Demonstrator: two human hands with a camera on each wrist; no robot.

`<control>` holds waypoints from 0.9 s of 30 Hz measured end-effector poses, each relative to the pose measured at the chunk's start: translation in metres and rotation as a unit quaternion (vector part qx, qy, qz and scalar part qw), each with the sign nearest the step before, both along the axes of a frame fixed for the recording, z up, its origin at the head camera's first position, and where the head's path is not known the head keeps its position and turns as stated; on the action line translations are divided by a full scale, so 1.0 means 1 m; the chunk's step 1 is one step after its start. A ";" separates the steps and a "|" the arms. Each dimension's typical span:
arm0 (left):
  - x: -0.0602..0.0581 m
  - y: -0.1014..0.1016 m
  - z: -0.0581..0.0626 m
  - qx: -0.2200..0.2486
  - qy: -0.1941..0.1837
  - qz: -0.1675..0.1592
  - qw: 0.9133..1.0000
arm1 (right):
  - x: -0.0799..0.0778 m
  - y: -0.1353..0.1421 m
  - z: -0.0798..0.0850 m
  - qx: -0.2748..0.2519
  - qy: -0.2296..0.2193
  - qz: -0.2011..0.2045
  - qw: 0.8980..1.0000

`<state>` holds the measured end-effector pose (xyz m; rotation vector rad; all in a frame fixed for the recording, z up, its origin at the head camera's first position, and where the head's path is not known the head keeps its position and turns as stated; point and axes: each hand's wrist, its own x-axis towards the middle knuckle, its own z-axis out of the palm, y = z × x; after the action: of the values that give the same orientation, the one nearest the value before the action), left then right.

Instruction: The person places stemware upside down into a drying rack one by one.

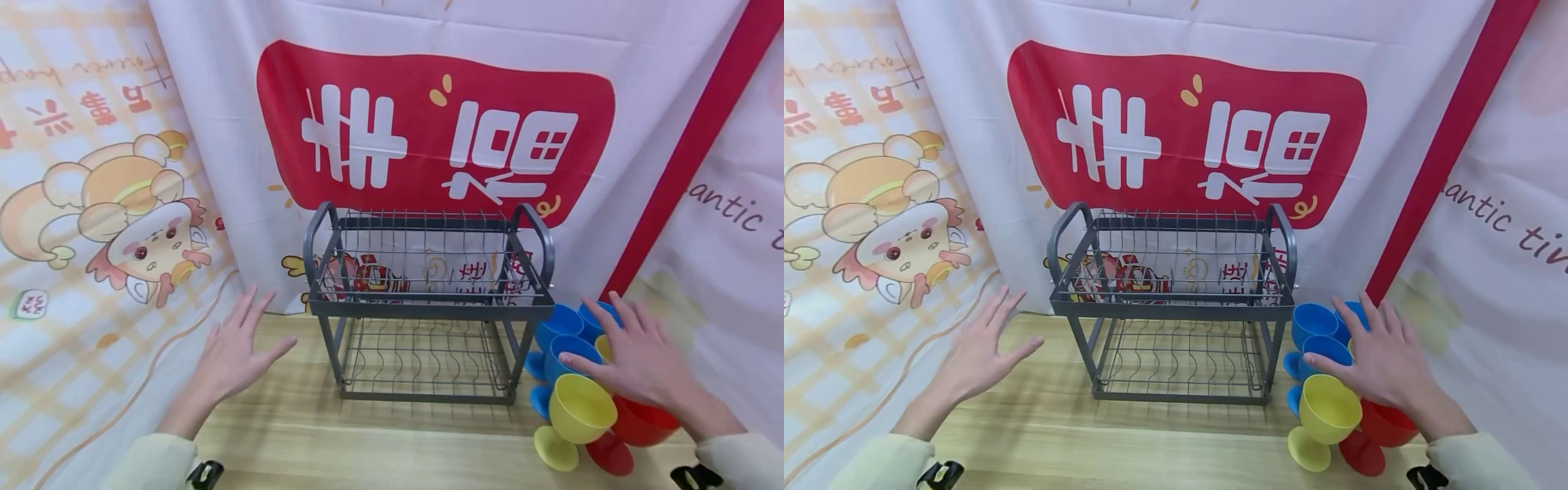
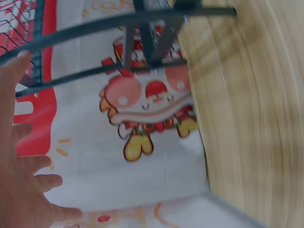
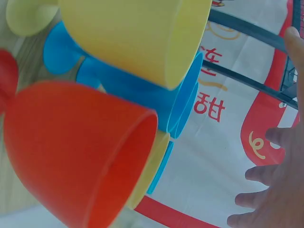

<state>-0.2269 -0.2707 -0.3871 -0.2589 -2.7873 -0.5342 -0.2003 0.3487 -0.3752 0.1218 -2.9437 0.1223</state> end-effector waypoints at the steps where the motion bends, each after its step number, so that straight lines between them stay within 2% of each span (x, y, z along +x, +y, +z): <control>1: 0.002 0.003 0.000 0.024 0.001 -0.004 1.000 | 0.002 0.000 0.000 -0.009 0.004 0.001 1.000; 5: 0.011 0.015 0.000 0.104 0.027 -0.026 0.994 | 0.013 -0.003 -0.002 -0.055 0.016 0.000 0.998; 8: 0.018 0.026 -0.003 0.140 0.056 -0.048 0.987 | 0.021 -0.005 -0.004 -0.092 0.035 -0.004 0.995; 12: 0.028 0.044 -0.011 0.166 0.083 -0.066 0.980 | 0.032 -0.009 -0.010 -0.138 0.064 -0.020 0.988; 16: 0.037 0.062 -0.025 0.163 0.101 -0.071 0.979 | 0.045 -0.012 -0.019 -0.191 0.078 -0.047 0.977; 19: 0.041 0.074 -0.036 0.161 0.102 -0.083 0.978 | 0.056 -0.017 -0.028 -0.229 0.084 -0.069 0.967; 24: 0.042 0.093 -0.051 0.181 0.081 -0.116 0.973 | 0.070 -0.028 -0.043 -0.272 0.082 -0.113 0.952; 27: 0.042 0.107 -0.057 0.184 0.066 -0.116 0.974 | 0.073 -0.032 -0.050 -0.294 0.070 -0.130 0.944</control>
<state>-0.1850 -0.1637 -0.4439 -0.5181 -2.4824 -1.0346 -0.1270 0.3171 -0.4247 -0.3282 -2.6159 0.8931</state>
